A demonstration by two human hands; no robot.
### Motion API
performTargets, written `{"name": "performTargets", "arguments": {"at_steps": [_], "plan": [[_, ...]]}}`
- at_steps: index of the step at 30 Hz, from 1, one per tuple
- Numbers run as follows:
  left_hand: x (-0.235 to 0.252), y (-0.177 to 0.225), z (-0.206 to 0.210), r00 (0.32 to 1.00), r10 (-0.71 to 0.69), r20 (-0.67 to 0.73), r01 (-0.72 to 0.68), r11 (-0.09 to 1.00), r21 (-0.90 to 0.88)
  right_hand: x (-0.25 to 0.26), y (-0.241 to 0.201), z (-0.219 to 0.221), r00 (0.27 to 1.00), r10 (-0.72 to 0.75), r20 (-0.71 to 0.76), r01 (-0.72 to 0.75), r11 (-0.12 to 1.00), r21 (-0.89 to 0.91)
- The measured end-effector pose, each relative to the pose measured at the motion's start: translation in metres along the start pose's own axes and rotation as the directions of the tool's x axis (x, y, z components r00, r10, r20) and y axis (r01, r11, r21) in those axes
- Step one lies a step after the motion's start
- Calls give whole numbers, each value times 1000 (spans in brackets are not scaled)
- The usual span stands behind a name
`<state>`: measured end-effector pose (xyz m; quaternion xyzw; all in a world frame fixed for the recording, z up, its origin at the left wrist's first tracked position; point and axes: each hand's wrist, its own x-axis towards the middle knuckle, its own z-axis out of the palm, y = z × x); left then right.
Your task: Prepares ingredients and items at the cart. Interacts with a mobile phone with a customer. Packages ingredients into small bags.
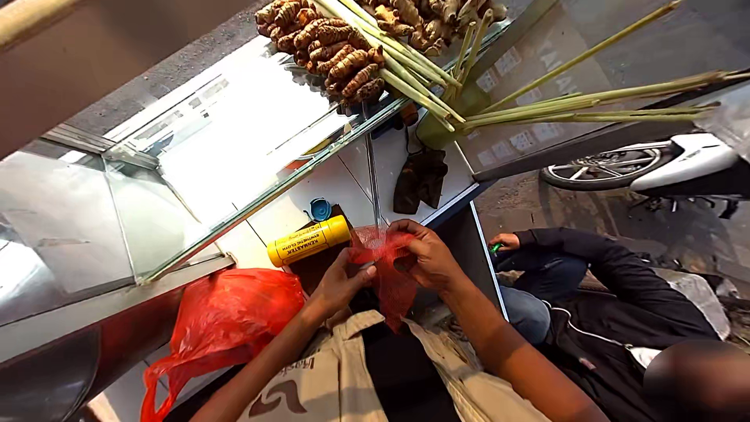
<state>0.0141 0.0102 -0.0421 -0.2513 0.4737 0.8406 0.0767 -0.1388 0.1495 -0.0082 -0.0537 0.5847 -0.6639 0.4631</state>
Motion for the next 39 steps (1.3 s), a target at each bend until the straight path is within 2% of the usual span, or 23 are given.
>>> {"name": "performTargets", "arguments": {"at_steps": [1, 3, 5, 7, 8, 10, 14, 16, 19, 22, 26, 28, 31, 35, 37, 39], "plan": [[-2, -1, 5, 1000, -24, 12, 25, 999, -39, -4, 5, 3, 998, -6, 62, 11, 997, -75], [-3, -3, 13, 998, -59, 10, 60, 989, -132, -16, 8, 4, 978, -20, 207, 94, 931, -353], [-6, -4, 19, 995, -89, -36, 78, 972, -221, -29, 3, 3, 948, 0, 317, 202, 771, -604], [-14, -11, 18, 989, -129, -68, 103, 946, -308, -40, 6, 5, 935, 18, 355, 287, 549, -785], [-18, -16, 17, 988, -140, -58, 112, 931, -348, -43, 11, 4, 928, 9, 372, 326, 462, -824], [-27, -21, 15, 992, -126, -28, 107, 927, -360, -47, 24, 5, 907, -56, 418, 406, 379, -831], [-55, -26, 22, 991, -134, -5, 131, 972, -197, -54, 36, 2, 849, -152, 505, 527, 292, -798], [-69, -36, 25, 994, -109, 8, 109, 984, -139, -64, 33, 0, 842, -157, 516, 538, 311, -783], [-91, -48, 27, 998, -34, 53, 36, 999, -35, -85, 33, -13, 840, -227, 492, 541, 401, -739], [-119, -63, 20, 999, 19, 41, -25, 991, 132, -98, 54, -35, 890, -228, 394, 454, 522, -722], [-153, -91, 19, 1000, -24, 0, 22, 929, 369, -117, 114, -73, 987, -32, 154, 129, 729, -673], [-159, -99, 22, 997, -76, -8, 72, 897, 436, -131, 157, -92, 993, 52, 107, 14, 843, -537], [-157, -110, 29, 983, -182, 33, 135, 831, 540, -170, 223, -109, 997, 67, 27, -56, 952, -299], [-130, -110, 48, 921, -365, 133, 169, 684, 710, -245, 282, -120, 962, 126, -242, -194, 940, -281], [-103, -107, 52, 887, -410, 211, 48, 536, 843, -282, 314, -129, 911, 156, -382, -267, 929, -257], [-74, -102, 58, 850, -442, 285, -160, 299, 941, -321, 355, -133, 821, 207, -532, -335, 930, -154]]}}
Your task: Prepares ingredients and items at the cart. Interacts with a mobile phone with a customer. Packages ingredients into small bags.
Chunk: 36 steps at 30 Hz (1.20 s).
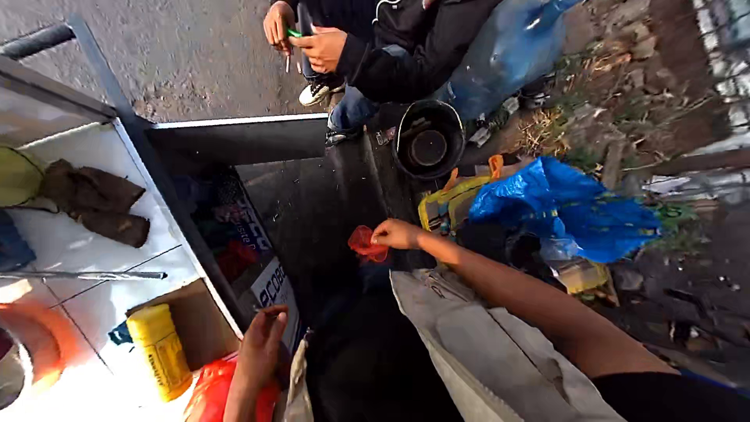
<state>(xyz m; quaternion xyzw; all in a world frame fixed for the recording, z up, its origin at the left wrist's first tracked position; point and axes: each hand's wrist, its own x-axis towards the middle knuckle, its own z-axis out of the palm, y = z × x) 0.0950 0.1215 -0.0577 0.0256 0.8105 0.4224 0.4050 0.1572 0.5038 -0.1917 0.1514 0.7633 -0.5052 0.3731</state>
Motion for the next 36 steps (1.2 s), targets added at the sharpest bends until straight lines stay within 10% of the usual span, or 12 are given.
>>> {"name": "performTargets", "arguments": {"at_steps": [7, 13, 17, 23, 36], "plan": [[57, -23, -31, 990, 40, 136, -110, 826, 552, -151, 105, -4, 759, 285, -585, -32, 914, 404], [52, -70, -36, 974, -134, 183, -37, 701, 713, -266, 172, 3, 6, 324, -946, -89, 943, 322], [47, -84, -40, 989, -39, 146, -80, 685, 724, -283, 210, 28, -244, 393, -887, -155, 887, 436], [48, -87, -42, 991, -16, 130, -82, 702, 708, -273, 230, 62, -221, 536, -815, -155, 805, 572], [55, -76, -24, 978, -176, 115, 24, 636, 772, -237, 281, 104, 451, 696, -559, -335, 713, 616]]}}
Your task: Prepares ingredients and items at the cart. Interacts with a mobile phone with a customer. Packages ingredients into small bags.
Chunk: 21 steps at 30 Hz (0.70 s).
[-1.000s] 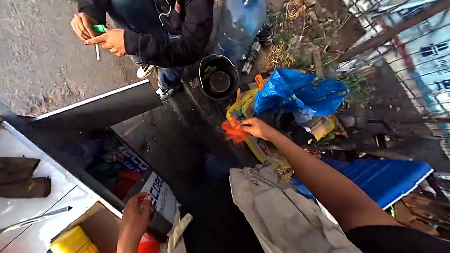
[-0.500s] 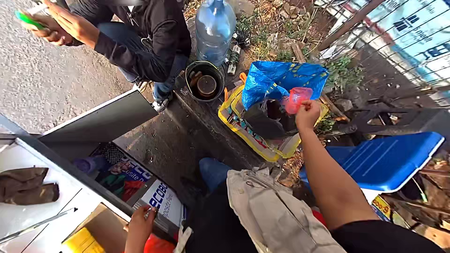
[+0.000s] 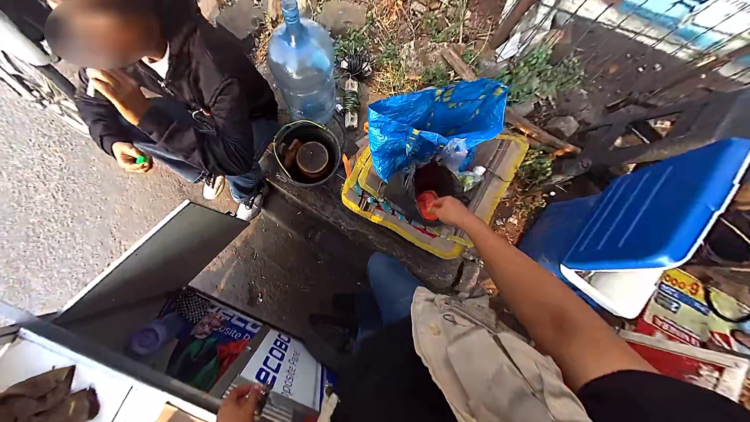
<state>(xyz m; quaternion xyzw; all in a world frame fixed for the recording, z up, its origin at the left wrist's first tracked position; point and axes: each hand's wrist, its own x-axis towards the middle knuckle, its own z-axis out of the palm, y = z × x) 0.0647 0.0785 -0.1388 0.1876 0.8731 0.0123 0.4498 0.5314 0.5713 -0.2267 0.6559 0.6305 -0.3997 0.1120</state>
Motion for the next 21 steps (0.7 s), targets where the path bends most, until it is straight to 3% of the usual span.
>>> {"name": "performTargets", "arguments": {"at_steps": [3, 7, 12, 15, 17, 19, 21], "plan": [[16, 42, 8, 992, 9, 124, -32, 983, 182, 0, -4, 9, 988, -93, 127, 103, 992, -74], [31, 164, 47, 930, 270, 249, -325, 922, 213, 8, 10, 32, 970, -183, 163, 196, 978, -69], [35, 346, 112, 697, 580, 422, -698, 683, 215, -7, 10, 29, 969, -164, 183, 172, 985, -26], [36, 434, 150, 555, 724, 410, -826, 538, 167, -12, 10, 26, 965, -168, 203, 177, 984, -25], [43, 480, 175, 499, 781, 376, -866, 472, 167, -13, 10, 24, 959, -198, 205, 205, 979, -12], [59, 514, 200, 488, 802, 345, -873, 446, 198, -13, 9, 20, 947, -244, 212, 248, 969, 4], [77, 540, 218, 541, 765, 349, -837, 452, 308, -12, 8, 14, 937, -258, 235, 268, 963, -9]]}}
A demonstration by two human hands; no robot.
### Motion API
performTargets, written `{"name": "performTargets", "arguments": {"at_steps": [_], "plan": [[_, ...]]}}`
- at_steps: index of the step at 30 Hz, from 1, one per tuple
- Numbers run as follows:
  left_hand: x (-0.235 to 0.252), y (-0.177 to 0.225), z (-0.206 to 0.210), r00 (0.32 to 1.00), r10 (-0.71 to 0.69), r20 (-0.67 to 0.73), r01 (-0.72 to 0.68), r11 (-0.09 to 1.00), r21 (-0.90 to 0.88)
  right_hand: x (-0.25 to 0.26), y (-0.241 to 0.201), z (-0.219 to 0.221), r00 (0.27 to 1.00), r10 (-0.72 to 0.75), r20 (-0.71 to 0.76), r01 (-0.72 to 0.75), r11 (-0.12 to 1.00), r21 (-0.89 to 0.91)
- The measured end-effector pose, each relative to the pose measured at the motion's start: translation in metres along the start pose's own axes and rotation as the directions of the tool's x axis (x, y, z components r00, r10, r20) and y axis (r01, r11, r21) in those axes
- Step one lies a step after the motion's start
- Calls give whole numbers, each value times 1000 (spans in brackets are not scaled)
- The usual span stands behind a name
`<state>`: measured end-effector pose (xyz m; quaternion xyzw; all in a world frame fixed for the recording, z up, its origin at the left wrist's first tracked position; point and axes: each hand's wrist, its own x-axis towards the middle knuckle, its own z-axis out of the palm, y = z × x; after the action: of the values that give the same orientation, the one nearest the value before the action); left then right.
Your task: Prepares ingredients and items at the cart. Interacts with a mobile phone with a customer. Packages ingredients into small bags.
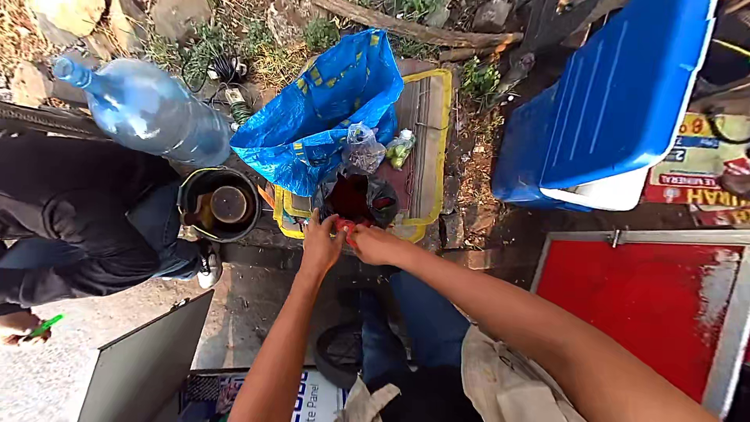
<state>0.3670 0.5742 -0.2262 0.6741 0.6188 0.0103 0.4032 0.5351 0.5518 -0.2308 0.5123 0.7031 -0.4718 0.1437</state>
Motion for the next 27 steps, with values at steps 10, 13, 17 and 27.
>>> {"name": "performTargets", "arguments": {"at_steps": [10, 13, 17, 27], "plan": [[24, -34, 10, 971, 41, -237, -54, 997, -49, 27, 9, -62, 860, 460, -222, -423, 885, 196], [24, -40, 14, 962, 59, -268, -91, 990, -108, 52, -4, -68, 924, 324, -205, -309, 945, 103], [29, -37, 12, 950, 58, -306, -105, 985, -139, 114, 11, -53, 990, 18, 140, -19, 1000, 4], [33, -31, 12, 929, 157, -335, -201, 975, -99, 101, 94, -53, 893, 450, -32, -447, 892, 69]]}}
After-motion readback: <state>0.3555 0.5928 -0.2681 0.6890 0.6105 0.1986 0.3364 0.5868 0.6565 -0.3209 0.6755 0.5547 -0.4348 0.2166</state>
